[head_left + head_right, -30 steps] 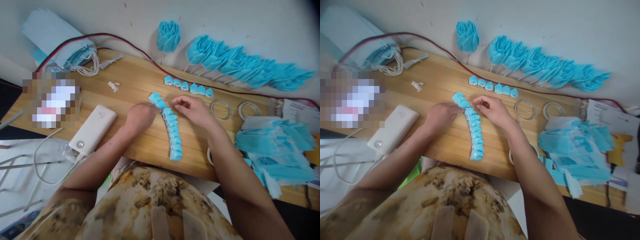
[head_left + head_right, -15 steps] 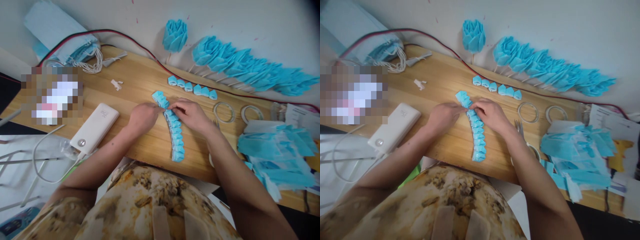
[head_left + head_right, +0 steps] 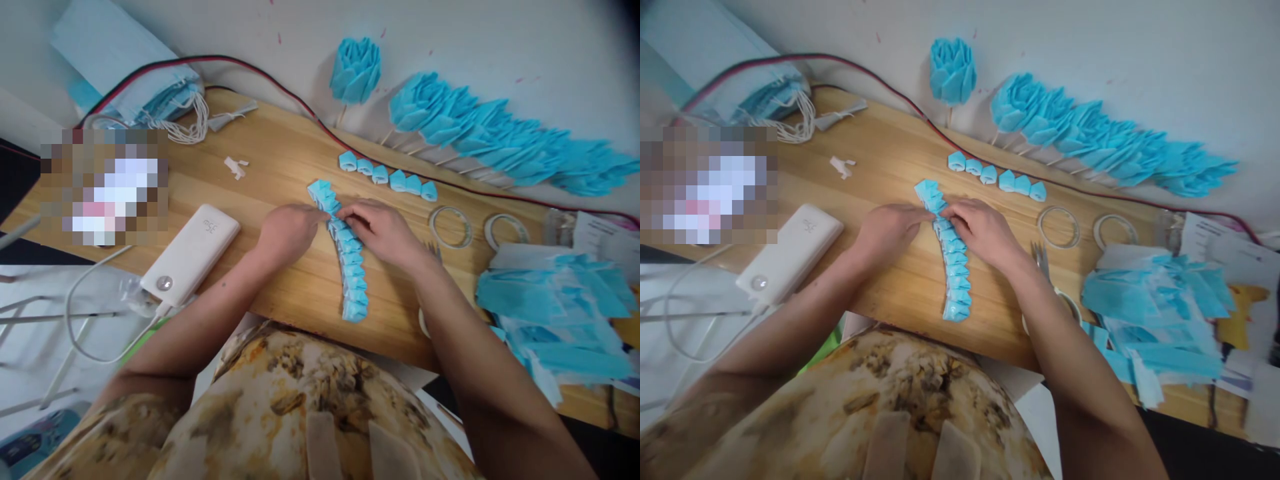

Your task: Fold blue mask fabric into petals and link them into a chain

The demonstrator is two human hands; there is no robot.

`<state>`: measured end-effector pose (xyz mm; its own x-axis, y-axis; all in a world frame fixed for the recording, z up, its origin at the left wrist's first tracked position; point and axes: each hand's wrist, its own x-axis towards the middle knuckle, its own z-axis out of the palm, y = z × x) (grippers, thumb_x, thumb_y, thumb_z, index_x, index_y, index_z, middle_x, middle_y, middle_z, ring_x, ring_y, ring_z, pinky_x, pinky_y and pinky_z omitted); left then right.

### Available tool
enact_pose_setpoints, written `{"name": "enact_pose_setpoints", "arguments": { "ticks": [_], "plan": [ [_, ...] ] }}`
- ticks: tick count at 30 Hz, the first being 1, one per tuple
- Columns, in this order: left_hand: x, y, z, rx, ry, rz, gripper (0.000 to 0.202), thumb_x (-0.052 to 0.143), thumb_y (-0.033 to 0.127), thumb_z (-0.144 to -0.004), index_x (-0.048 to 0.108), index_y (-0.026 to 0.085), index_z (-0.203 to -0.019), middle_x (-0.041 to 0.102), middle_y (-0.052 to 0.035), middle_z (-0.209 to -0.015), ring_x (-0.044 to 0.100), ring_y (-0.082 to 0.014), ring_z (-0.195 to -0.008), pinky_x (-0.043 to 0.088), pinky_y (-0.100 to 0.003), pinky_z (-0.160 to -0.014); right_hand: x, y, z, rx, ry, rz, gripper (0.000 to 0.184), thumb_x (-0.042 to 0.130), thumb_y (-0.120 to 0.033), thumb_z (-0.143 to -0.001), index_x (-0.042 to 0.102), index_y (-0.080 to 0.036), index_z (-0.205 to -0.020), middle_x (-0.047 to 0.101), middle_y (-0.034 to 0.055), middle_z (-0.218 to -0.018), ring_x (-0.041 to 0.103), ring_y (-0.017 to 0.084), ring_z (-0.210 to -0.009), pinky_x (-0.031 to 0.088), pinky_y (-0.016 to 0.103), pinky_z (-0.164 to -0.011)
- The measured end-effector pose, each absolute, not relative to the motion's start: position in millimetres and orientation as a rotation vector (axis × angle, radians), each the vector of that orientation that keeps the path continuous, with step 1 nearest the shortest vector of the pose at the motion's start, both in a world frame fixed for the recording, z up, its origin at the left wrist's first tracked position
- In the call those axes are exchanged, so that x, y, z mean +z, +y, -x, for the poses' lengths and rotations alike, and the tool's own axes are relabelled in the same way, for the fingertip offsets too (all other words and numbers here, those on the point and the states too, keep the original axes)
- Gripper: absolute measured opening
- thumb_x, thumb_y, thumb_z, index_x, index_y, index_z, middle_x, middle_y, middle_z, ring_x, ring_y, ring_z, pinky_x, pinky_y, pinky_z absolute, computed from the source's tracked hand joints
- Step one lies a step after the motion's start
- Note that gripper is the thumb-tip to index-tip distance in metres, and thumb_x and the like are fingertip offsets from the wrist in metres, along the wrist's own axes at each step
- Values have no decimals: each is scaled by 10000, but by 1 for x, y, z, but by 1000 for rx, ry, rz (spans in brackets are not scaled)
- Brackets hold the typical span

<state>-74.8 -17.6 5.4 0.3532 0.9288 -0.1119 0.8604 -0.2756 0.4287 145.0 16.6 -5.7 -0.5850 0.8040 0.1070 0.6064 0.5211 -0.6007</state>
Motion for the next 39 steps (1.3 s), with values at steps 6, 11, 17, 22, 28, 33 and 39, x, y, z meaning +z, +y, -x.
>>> {"name": "enact_pose_setpoints", "arguments": {
  "ticks": [6, 11, 17, 22, 28, 33, 39],
  "plan": [
    [7, -17, 75, 267, 1581, -2156, 472, 464, 103, -1012, 768, 247, -1343, 762, -71, -1356, 730, -282, -1255, 566, -400, -1080, -6, 17, -143, 643, -2484, 1157, 309, 479, -120, -967, 758, -215, -1060, 782, 96, -1110, 714, 279, -1077, 532, 414, -937],
    [7, -17, 76, 268, 1583, -2136, 485, 454, 91, -1005, 766, 240, -1346, 756, -72, -1369, 726, -282, -1258, 561, -404, -1085, 5, 11, -131, 569, -2571, 1299, 360, 474, -95, -955, 777, -226, -1100, 764, 103, -1149, 693, 294, -1106, 530, 406, -884],
    [4, -18, 77, 307, 1578, -2173, 469, 453, 108, -1001, 793, 251, -1289, 771, -53, -1342, 738, -274, -1226, 572, -387, -1045, 17, 7, -112, 316, -2661, 1452, 317, 501, -117, -970, 803, -201, -1019, 735, 141, -1117, 633, 307, -1086, 468, 380, -714],
    [1, -18, 76, 251, 1568, -2217, 478, 447, 97, -996, 797, 254, -1281, 776, -62, -1329, 742, -284, -1219, 572, -398, -1033, 12, 8, -112, 381, -2543, 1419, 311, 510, -127, -941, 811, -209, -945, 725, 133, -1117, 624, 301, -1089, 482, 385, -737],
    [11, -20, 71, 103, 1638, -2210, 491, 431, 110, -1015, 780, 272, -1321, 751, -69, -1378, 725, -304, -1252, 560, -429, -1055, -5, 24, -142, 829, -2006, 1320, 313, 494, -77, -853, 746, -248, -924, 735, 34, -966, 673, 212, -914, 545, 378, -823],
    [13, -21, 71, 110, 1647, -2200, 488, 438, 112, -1013, 785, 280, -1312, 749, -54, -1383, 714, -297, -1272, 559, -430, -1070, 0, 18, -169, 896, -1690, 1407, 163, 558, -187, -910, 694, -275, -900, 653, 2, -795, 610, 180, -721, 495, 315, -621],
    [4, -18, 82, 348, 1579, -2113, 447, 488, 108, -990, 819, 283, -1236, 765, -19, -1346, 723, -261, -1270, 571, -393, -1074, 18, -41, -178, 771, -1797, 1523, 201, 566, -292, -956, 758, -260, -1008, 725, 13, -843, 593, 162, -648, 493, 331, -624]
  ]
}}
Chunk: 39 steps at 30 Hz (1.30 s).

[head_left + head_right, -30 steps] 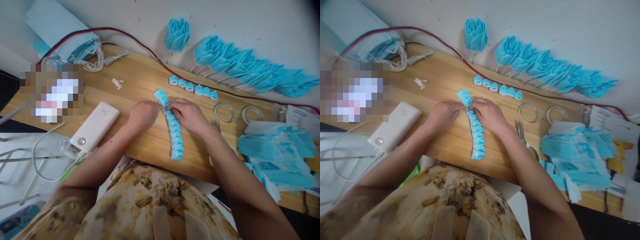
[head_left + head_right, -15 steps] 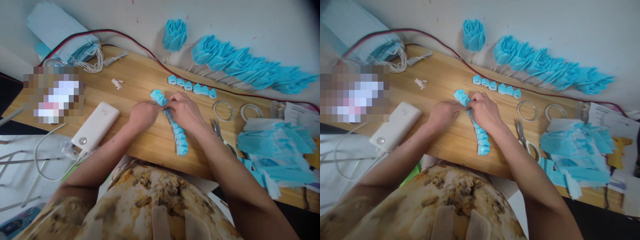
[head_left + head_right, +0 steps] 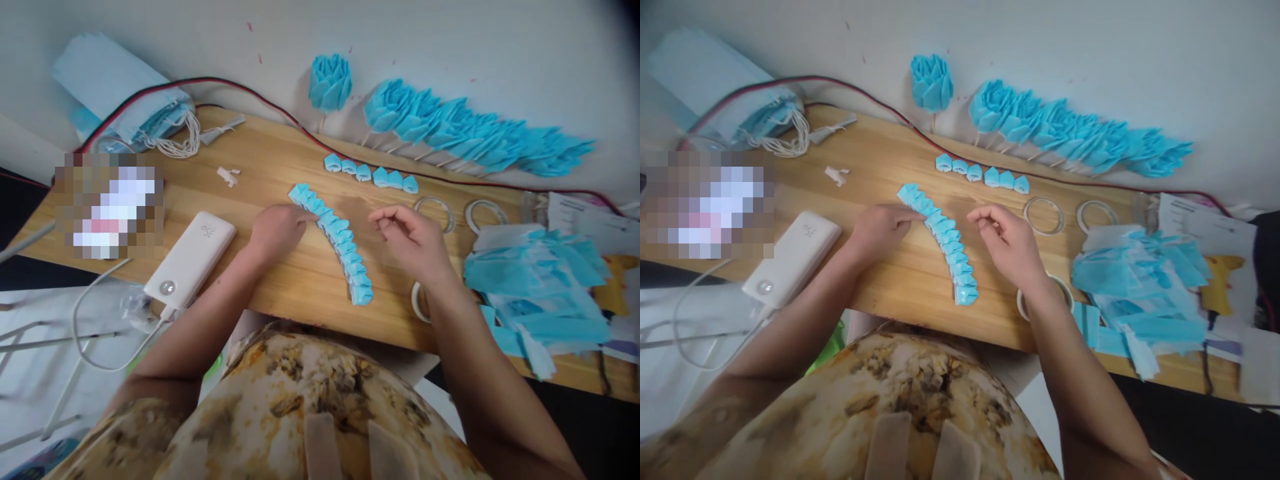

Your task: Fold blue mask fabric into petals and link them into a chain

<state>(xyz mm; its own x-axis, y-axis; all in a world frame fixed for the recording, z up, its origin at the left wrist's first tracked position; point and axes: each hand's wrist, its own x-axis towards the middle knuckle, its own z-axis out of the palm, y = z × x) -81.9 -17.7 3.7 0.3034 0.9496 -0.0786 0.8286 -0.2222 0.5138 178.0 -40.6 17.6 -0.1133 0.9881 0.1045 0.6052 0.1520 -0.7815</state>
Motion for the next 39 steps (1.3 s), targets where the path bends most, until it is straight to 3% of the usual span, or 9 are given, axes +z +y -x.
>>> {"name": "enact_pose_setpoints", "arguments": {
  "ticks": [6, 14, 22, 31, 36, 39],
  "plan": [
    [-1, -18, 84, 455, 1563, -2114, 379, 543, 172, -986, 832, 283, -1204, 792, -21, -1288, 745, -277, -1219, 586, -393, -1024, 15, -72, -177, 701, -1833, 1509, 233, 537, -263, -972, 763, -251, -1027, 800, 44, -1000, 698, 191, -773, 558, 349, -697],
    [0, -19, 83, 400, 1570, -2192, 383, 524, 180, -1013, 823, 274, -1232, 787, -47, -1298, 746, -285, -1219, 582, -393, -1022, 13, -26, -148, 520, -2164, 1399, 401, 468, -105, -951, 800, -219, -1144, 793, 100, -1191, 713, 284, -1153, 550, 466, -1014],
    [-2, -18, 82, 405, 1560, -2232, 385, 513, 184, -1022, 825, 275, -1228, 793, -53, -1280, 761, -281, -1186, 593, -385, -997, -15, 17, -127, 547, -2288, 1347, 436, 471, -48, -919, 839, -231, -1064, 792, 89, -1144, 704, 266, -1118, 543, 442, -1013],
    [-2, -26, 92, 524, 1471, -2163, 377, 530, 193, -1022, 788, 199, -1297, 780, -101, -1311, 750, -272, -1198, 563, -366, -1024, -16, 17, -125, 506, -2298, 1442, 446, 484, -49, -937, 849, -268, -1069, 788, 79, -1174, 692, 275, -1167, 551, 446, -1009],
    [-12, -24, 97, 727, 1511, -2029, 316, 572, 207, -973, 821, 172, -1163, 825, -101, -1154, 765, -233, -1025, 553, -323, -922, -17, 16, -125, 524, -2284, 1421, 415, 465, -71, -953, 828, -252, -1040, 787, 73, -1195, 692, 257, -1178, 532, 430, -1036],
    [-14, -21, 98, 753, 1541, -1958, 234, 599, 242, -941, 811, 168, -1007, 824, -74, -984, 728, -206, -875, 511, -299, -800, -19, 17, -127, 611, -2215, 1405, 394, 444, -84, -951, 753, -224, -1151, 796, 76, -1155, 713, 242, -1095, 540, 417, -989]
  ]
}}
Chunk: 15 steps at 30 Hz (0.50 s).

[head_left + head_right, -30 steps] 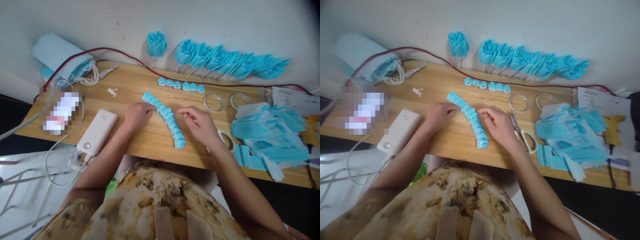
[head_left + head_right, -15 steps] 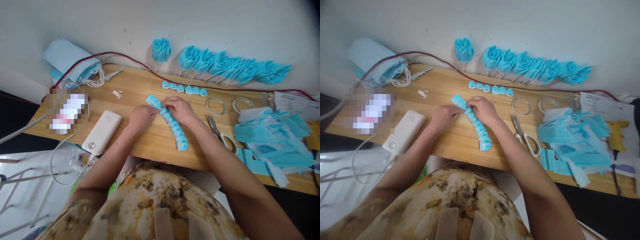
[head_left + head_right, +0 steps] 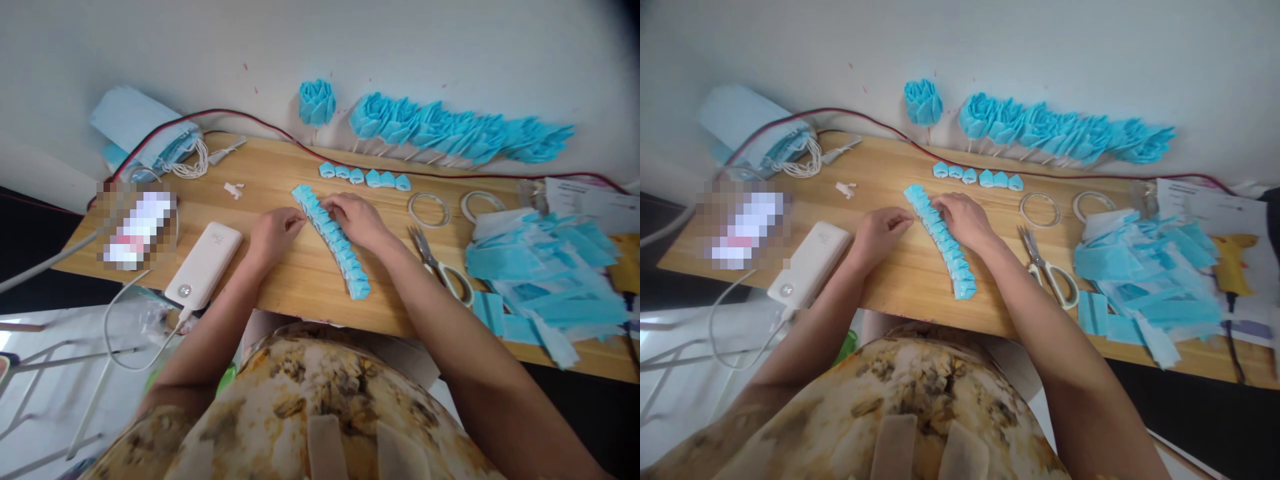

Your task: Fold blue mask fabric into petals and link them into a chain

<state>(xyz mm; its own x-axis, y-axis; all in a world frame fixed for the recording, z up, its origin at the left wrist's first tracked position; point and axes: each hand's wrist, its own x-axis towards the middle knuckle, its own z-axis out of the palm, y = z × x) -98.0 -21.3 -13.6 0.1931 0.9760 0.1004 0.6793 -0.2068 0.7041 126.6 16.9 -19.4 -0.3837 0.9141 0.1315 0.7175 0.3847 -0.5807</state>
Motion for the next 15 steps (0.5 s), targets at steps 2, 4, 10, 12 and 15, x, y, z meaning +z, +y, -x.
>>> {"name": "enact_pose_setpoints", "arguments": {
  "ticks": [2, 4, 10, 12, 15],
  "plan": [
    [-12, -20, 98, 720, 1562, -1931, 202, 603, 271, -923, 782, 177, -938, 795, -50, -881, 676, -187, -786, 465, -288, -728, -20, 17, -129, 706, -2134, 1414, 416, 417, -95, -955, 663, -210, -1270, 798, 72, -1113, 729, 225, -1011, 553, 395, -925],
    [-11, -20, 98, 704, 1580, -1918, 198, 599, 306, -916, 752, 181, -892, 755, -34, -815, 624, -173, -740, 423, -283, -697, -17, 16, -133, 755, -2065, 1393, 431, 391, -105, -962, 599, -203, -1327, 796, 75, -1104, 738, 215, -989, 558, 387, -911],
    [-9, -19, 99, 703, 1606, -1941, 291, 554, 394, -931, 644, 186, -748, 598, 0, -666, 500, -152, -662, 343, -282, -647, 13, -29, -160, 562, -1985, 1386, 413, 447, -209, -1004, 588, -245, -1391, 777, 100, -1192, 727, 266, -1109, 562, 473, -981],
    [-10, -19, 98, 692, 1611, -1950, 300, 543, 390, -940, 630, 186, -737, 588, -1, -663, 504, -153, -666, 338, -284, -645, 20, -59, -170, 531, -1977, 1414, 411, 484, -265, -1016, 581, -246, -1415, 774, 103, -1182, 736, 270, -1073, 581, 470, -951],
    [-10, -20, 96, 689, 1615, -1980, 297, 549, 388, -951, 657, 181, -768, 655, -21, -727, 554, -167, -707, 363, -287, -666, 16, -107, -175, 481, -2032, 1472, 468, 564, -341, -1006, 554, -237, -1462, 759, 139, -1243, 723, 326, -1147, 582, 540, -989]
  ]
}}
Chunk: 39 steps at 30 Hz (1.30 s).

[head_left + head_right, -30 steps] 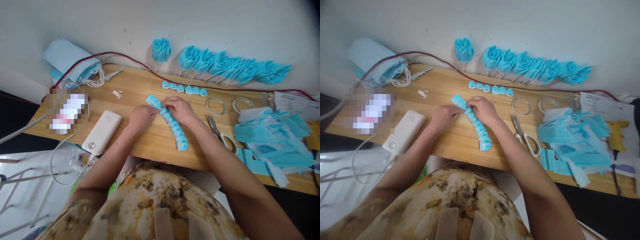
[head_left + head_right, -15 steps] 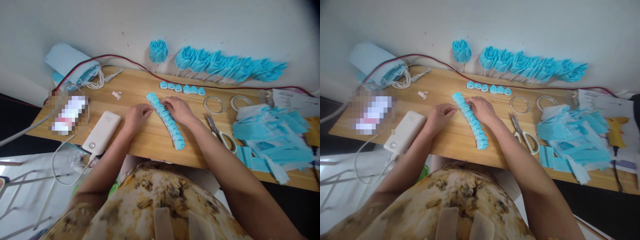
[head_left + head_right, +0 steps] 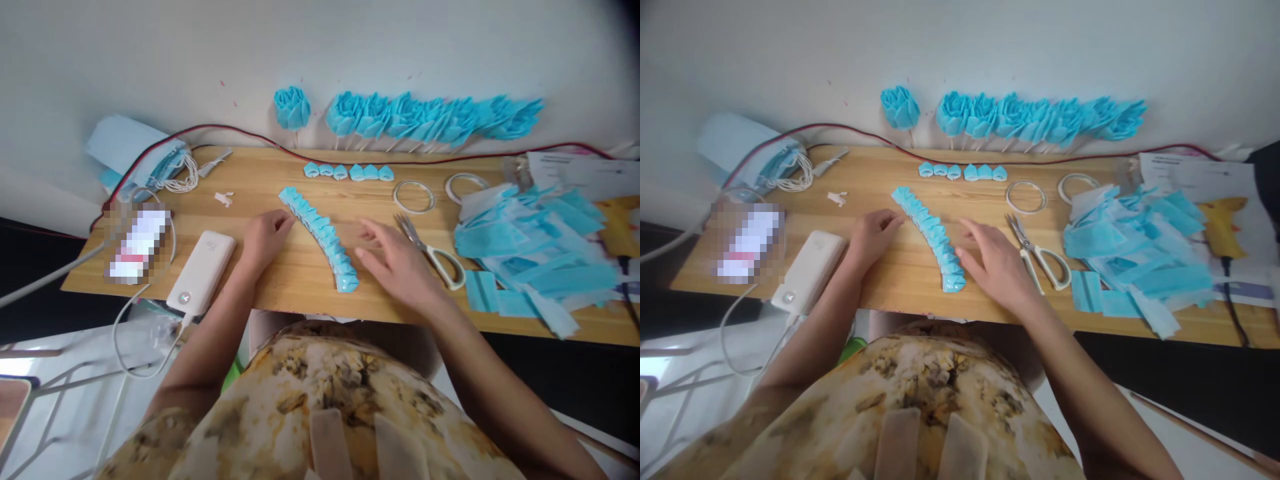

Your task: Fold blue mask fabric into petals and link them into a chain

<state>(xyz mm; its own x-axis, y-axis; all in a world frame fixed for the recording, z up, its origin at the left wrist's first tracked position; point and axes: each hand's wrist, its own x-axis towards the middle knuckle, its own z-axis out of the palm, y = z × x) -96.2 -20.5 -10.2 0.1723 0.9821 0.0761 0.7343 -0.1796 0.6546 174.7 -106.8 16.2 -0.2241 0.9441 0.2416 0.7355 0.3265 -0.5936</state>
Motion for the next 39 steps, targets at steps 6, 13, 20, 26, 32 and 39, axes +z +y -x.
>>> {"name": "enact_pose_setpoints", "arguments": {
  "ticks": [6, 13, 20, 26, 32, 39],
  "plan": [
    [4, -25, 81, 668, 1493, -2176, 225, 564, 306, -966, 759, 197, -935, 758, -66, -911, 637, -190, -806, 445, -295, -748, -16, -158, -151, 415, -2161, 1481, 781, 678, -346, -949, 321, -265, -1639, 607, 198, -1533, 579, 414, -1413, 502, 667, -1131],
    [8, -30, 76, 691, 1463, -2098, 231, 569, 302, -962, 768, 190, -926, 763, -55, -897, 638, -182, -812, 457, -290, -767, -20, -147, -156, 282, -2173, 1528, 670, 555, -130, -930, 435, -198, -1586, 638, 186, -1507, 601, 381, -1394, 484, 626, -1176],
    [3, -62, 83, 871, 1287, -1425, 282, 726, 435, -855, 795, 161, -846, 690, -26, -749, 581, -157, -731, 444, -267, -706, 0, -155, -200, 346, -2162, 1423, 498, 597, -282, -1015, 545, -239, -1508, 672, 143, -1478, 641, 333, -1364, 557, 564, -1118],
    [1, -74, 79, 1030, 1115, -895, 271, 814, 362, -804, 820, 141, -960, 757, -68, -881, 664, -149, -778, 531, -270, -773, 3, -141, -225, 158, -2006, 1558, 342, 560, -289, -1028, 707, -224, -1329, 769, 139, -1286, 721, 335, -1211, 598, 548, -1023],
    [14, -79, 76, 1050, 1085, -496, 275, 681, 168, -856, 724, 128, -1125, 734, -172, -1317, 768, -251, -1062, 576, -438, -1056, 2, -72, -201, 296, -2110, 1493, 407, 497, -162, -1000, 720, -229, -1333, 774, 123, -1289, 710, 321, -1222, 573, 532, -1037],
    [23, -82, 78, 958, 1022, -287, 378, 536, 166, -975, 601, 109, -1343, 630, -227, -1489, 724, -292, -1227, 491, -486, -1195, 0, 9, -162, 571, -2223, 1476, 297, 542, -250, -1025, 802, -235, -1168, 801, 89, -1262, 722, 290, -1169, 532, 433, -993]
  ]
}}
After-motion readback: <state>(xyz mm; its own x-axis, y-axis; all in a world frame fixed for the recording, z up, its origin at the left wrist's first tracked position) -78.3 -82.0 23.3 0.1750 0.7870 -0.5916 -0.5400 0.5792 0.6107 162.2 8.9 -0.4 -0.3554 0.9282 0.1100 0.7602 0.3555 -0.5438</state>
